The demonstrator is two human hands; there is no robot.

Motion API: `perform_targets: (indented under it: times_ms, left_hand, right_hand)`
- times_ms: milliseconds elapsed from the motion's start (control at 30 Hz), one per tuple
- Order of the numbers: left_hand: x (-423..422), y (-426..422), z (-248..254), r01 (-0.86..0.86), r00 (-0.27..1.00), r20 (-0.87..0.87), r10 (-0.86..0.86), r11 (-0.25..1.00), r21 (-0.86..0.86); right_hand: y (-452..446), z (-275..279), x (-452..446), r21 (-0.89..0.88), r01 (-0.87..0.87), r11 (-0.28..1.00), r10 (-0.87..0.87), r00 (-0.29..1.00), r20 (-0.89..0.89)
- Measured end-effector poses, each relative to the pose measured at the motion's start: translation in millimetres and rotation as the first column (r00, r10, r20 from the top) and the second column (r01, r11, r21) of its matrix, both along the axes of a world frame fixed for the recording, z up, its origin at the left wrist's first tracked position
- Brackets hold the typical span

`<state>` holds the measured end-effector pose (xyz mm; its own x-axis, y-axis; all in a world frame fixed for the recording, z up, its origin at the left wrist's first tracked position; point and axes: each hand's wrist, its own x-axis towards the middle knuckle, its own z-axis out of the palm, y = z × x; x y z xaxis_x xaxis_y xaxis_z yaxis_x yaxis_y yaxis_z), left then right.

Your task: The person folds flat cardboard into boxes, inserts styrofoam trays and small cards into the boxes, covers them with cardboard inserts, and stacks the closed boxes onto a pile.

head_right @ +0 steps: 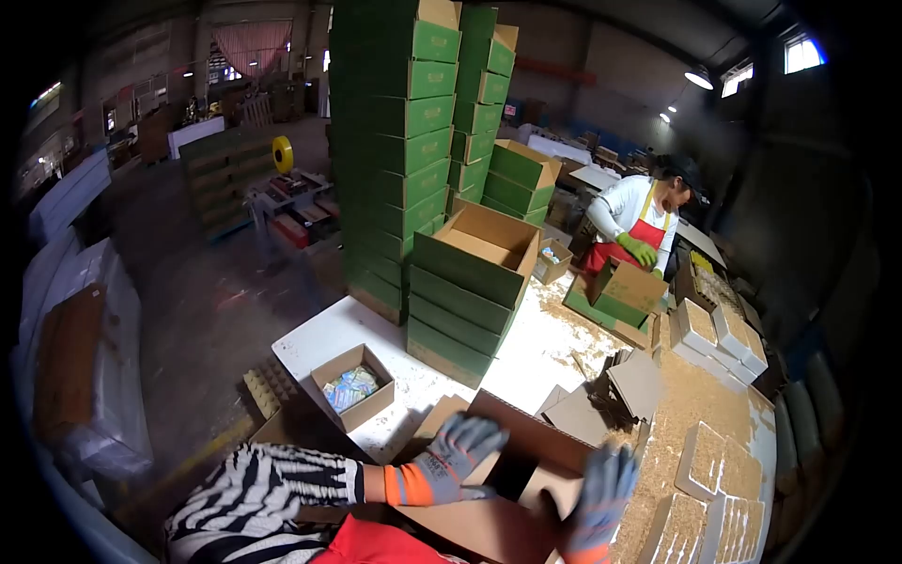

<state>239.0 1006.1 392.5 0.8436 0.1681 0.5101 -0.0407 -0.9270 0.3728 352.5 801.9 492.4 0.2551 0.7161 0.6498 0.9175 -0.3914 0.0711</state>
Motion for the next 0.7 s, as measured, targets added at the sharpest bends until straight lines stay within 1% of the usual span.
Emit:
perform_targets:
  times_ms: [33, 67, 100, 133, 167, 200, 233, 267, 300, 333, 367, 400, 433, 500, 533, 567, 600, 633, 667, 700]
  left_hand:
    - [0, 4, 14, -0.109, 0.992, 0.074, 0.104, 0.992, 0.066]
    - [-2, 9, 21, -0.195, 0.968, 0.162, 0.191, 0.981, 0.011]
    - [-4, 16, 26, -0.285, 0.924, 0.251, 0.288, 0.957, -0.046]
    - [-3, 29, 26, -0.333, 0.917, 0.211, 0.339, 0.941, -0.062]
    - [-2, 35, 14, -0.382, 0.920, 0.001, 0.391, 0.900, -0.211]
    - [-3, 38, 10, -0.393, 0.913, -0.243, 0.327, 0.866, -0.310]
    - [-5, 43, 9, -0.420, 0.859, -0.462, 0.222, 0.821, -0.388]
    - [-3, 47, -3, -0.370, 0.839, -0.502, 0.211, 0.897, -0.242]
    - [-6, 41, 7, -0.377, 0.835, -0.509, 0.208, 0.891, -0.254]
    - [-11, 29, 26, -0.390, 0.830, -0.517, 0.209, 0.881, -0.269]
    - [-16, 20, 34, -0.406, 0.822, -0.529, 0.209, 0.868, -0.288]
    - [-21, 16, 20, -0.409, 0.861, -0.440, 0.256, 0.863, -0.298]
    - [-23, 17, 12, -0.391, 0.908, -0.307, 0.286, 0.842, -0.372]
    - [-24, 18, -1, -0.306, 0.940, -0.024, 0.341, 0.807, -0.505]
    - [-21, 23, -5, -0.445, 0.892, -0.237, 0.385, 0.841, -0.307]
    - [-19, 26, -8, -0.453, 0.880, -0.275, 0.388, 0.860, -0.237]
    - [-17, 29, -8, -0.456, 0.865, -0.313, 0.393, 0.875, -0.163]
    - [-16, 31, 2, -0.451, 0.849, -0.348, 0.397, 0.888, -0.087]
    - [-21, 22, 12, -0.386, 0.897, -0.306, 0.319, 0.903, -0.190]
    - [-26, 8, 30, -0.347, 0.929, -0.163, 0.332, 0.935, -0.077]
  right_hand:
    - [8, -9, 18, 0.085, 0.075, 0.993, -0.071, 0.996, -0.053]
    - [7, -15, 18, -0.125, 0.126, 0.984, -0.146, 0.975, -0.165]
    - [-4, -13, 10, -0.153, 0.047, 0.987, -0.084, 0.966, -0.246]
    - [-15, 6, -9, -0.165, -0.037, 0.986, -0.017, 0.948, -0.317]
    - [-24, 12, -20, -0.182, -0.118, 0.976, 0.036, 0.916, -0.400]
    - [-32, 7, -18, -0.123, -0.180, 0.976, 0.082, 0.826, -0.558]
    - [-43, -2, -12, -0.043, -0.223, 0.974, 0.131, 0.707, -0.695]
    - [-64, -64, 14, 0.192, -0.034, 0.981, 0.183, 0.504, -0.844]
    - [-60, -73, 29, 0.510, 0.110, 0.853, 0.500, 0.110, -0.859]
    - [-56, -68, 38, 0.166, -0.206, 0.964, 0.264, 0.729, -0.632]
    - [-54, -68, 32, 0.146, -0.189, 0.971, 0.238, 0.731, -0.639]
    - [-49, -63, 24, 0.125, -0.172, 0.977, 0.212, 0.733, -0.646]
    - [-45, -39, 11, 0.031, -0.176, 0.984, 0.152, 0.728, -0.669]
    - [-40, -22, -1, 0.070, -0.249, 0.966, 0.232, 0.718, -0.656]
    - [-52, -41, 6, 0.082, -0.166, 0.983, 0.164, 0.578, -0.799]
    - [-61, -70, 27, 0.185, -0.049, 0.982, 0.190, 0.360, -0.913]
    - [-70, -100, 47, 0.280, 0.116, 0.953, 0.263, 0.141, -0.954]
    - [-57, -92, 37, 0.415, 0.410, 0.812, 0.399, 0.130, -0.908]
    - [-66, -122, 57, 0.274, 0.549, 0.790, 0.349, -0.035, -0.936]
    - [-86, -162, 97, 0.120, 0.439, 0.890, 0.390, -0.600, -0.698]
